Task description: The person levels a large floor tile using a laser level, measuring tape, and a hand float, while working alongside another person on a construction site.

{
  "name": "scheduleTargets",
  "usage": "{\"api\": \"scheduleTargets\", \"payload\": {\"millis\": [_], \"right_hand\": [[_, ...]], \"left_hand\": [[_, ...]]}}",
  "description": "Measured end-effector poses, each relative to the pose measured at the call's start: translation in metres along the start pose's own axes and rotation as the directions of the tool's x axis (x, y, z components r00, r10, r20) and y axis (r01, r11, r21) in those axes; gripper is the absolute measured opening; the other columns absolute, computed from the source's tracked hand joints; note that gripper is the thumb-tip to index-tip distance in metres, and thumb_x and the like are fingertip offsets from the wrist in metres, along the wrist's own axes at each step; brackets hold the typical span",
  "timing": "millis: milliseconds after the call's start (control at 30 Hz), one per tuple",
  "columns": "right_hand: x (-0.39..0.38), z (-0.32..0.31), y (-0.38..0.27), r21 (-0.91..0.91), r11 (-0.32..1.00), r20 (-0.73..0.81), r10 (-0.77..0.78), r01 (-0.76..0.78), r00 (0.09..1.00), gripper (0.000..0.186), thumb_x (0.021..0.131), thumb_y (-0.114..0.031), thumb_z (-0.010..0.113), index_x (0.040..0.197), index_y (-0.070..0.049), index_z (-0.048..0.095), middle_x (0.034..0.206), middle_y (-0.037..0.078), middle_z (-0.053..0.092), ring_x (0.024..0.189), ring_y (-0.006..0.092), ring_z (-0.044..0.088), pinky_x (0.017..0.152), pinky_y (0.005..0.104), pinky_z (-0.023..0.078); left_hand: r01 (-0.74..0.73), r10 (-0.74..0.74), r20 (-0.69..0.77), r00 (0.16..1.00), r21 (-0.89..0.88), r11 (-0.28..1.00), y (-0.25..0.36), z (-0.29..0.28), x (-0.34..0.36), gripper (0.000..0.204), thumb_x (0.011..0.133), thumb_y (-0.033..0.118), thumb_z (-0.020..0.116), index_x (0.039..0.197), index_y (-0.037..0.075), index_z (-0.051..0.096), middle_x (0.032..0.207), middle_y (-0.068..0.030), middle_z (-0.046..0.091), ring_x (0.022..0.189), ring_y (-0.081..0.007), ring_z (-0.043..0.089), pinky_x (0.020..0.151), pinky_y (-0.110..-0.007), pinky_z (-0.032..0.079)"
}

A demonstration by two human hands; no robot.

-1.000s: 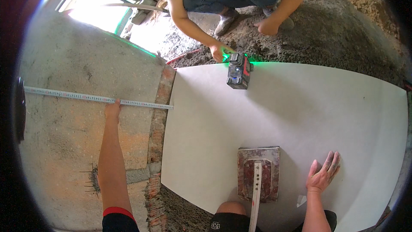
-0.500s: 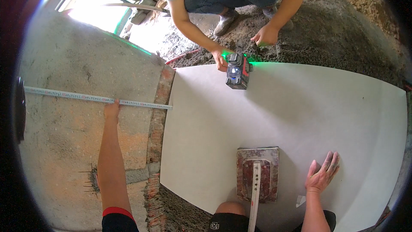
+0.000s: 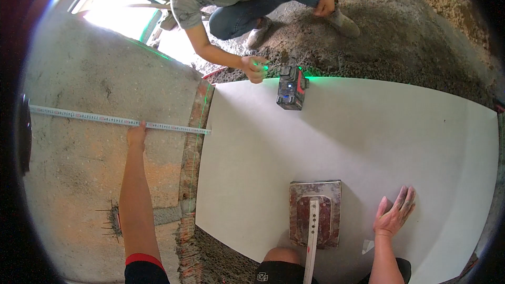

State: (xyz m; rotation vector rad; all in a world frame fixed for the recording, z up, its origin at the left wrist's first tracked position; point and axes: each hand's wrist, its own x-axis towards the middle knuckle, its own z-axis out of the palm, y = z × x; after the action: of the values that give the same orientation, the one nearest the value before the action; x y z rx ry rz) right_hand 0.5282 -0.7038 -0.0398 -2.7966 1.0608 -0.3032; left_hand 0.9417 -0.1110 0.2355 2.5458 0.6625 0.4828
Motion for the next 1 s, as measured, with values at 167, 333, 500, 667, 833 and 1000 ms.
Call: {"api": "scheduleTargets", "payload": {"millis": [167,333,500,667,833,1000], "right_hand": [[-0.001,0.002,0.001,0.005,1.0,-0.024,-0.018,0.018,1.0,0.063,0.089,-0.031,0.052,0.142,-0.006,0.031,0.15,0.013,0.025,0.139,0.0305,0.023,0.112,0.0485,0.017],[-0.001,0.001,0.001,0.014,1.0,-0.022,-0.018,0.018,1.0,0.062,0.089,-0.031,0.052,0.142,-0.006,0.031,0.15,0.013,0.025,0.139,0.0312,0.023,0.112,0.0489,0.017],[-0.001,0.0,-0.001,0.003,1.0,-0.003,-0.003,0.003,1.0,0.062,0.09,-0.031,0.051,0.143,-0.006,0.031,0.15,0.014,0.025,0.139,0.0314,0.023,0.112,0.0488,0.017],[0.0,0.0,0.0,0.008,1.0,-0.011,-0.019,0.019,1.0,0.062,0.09,-0.031,0.051,0.143,-0.005,0.03,0.149,0.013,0.026,0.139,0.0313,0.023,0.112,0.0488,0.017],[-0.001,0.0,0.0,0.002,1.0,-0.015,-0.015,0.016,1.0,0.062,0.09,-0.031,0.051,0.142,-0.005,0.031,0.149,0.013,0.026,0.139,0.0314,0.023,0.112,0.049,0.017],[-0.003,0.002,0.003,0.001,1.0,-0.022,-0.013,0.013,1.0,0.062,0.09,-0.031,0.051,0.142,-0.005,0.031,0.149,0.013,0.026,0.138,0.0315,0.024,0.112,0.049,0.018]], "left_hand": [[-0.013,0.013,0.0,1.0,0.003,1.0,-0.004,-0.001,0.004,0.032,0.089,0.022,0.062,0.097,-0.01,0.059,0.089,-0.0141,0.066,0.076,-0.0222,0.063,0.064,-0.032,0.05],[-0.005,0.005,-0.018,1.0,-0.001,1.0,-0.004,0.0,0.003,0.033,0.089,0.021,0.062,0.098,-0.01,0.059,0.089,-0.0151,0.066,0.077,-0.0223,0.063,0.064,-0.031,0.05],[0.018,-0.017,-0.037,0.999,0.012,1.0,0.0,0.001,-0.001,0.034,0.09,0.022,0.061,0.099,-0.01,0.059,0.09,-0.0155,0.066,0.078,-0.0223,0.063,0.066,-0.032,0.049],[-0.004,0.008,-0.044,0.999,0.079,0.997,0.001,-0.003,0.0,0.038,0.086,0.022,0.065,0.097,-0.014,0.06,0.091,-0.0209,0.066,0.081,-0.0274,0.063,0.072,-0.037,0.048],[-0.003,0.003,-0.053,0.999,0.01,1.0,0.002,0.0,-0.006,0.039,0.086,0.024,0.066,0.098,-0.013,0.06,0.092,-0.021,0.067,0.082,-0.0281,0.063,0.072,-0.036,0.048],[-0.02,0.021,-0.029,0.999,0.046,0.999,-0.01,0.005,0.01,0.04,0.086,0.025,0.066,0.099,-0.013,0.06,0.094,-0.0208,0.067,0.083,-0.0281,0.064,0.072,-0.036,0.048]]}}
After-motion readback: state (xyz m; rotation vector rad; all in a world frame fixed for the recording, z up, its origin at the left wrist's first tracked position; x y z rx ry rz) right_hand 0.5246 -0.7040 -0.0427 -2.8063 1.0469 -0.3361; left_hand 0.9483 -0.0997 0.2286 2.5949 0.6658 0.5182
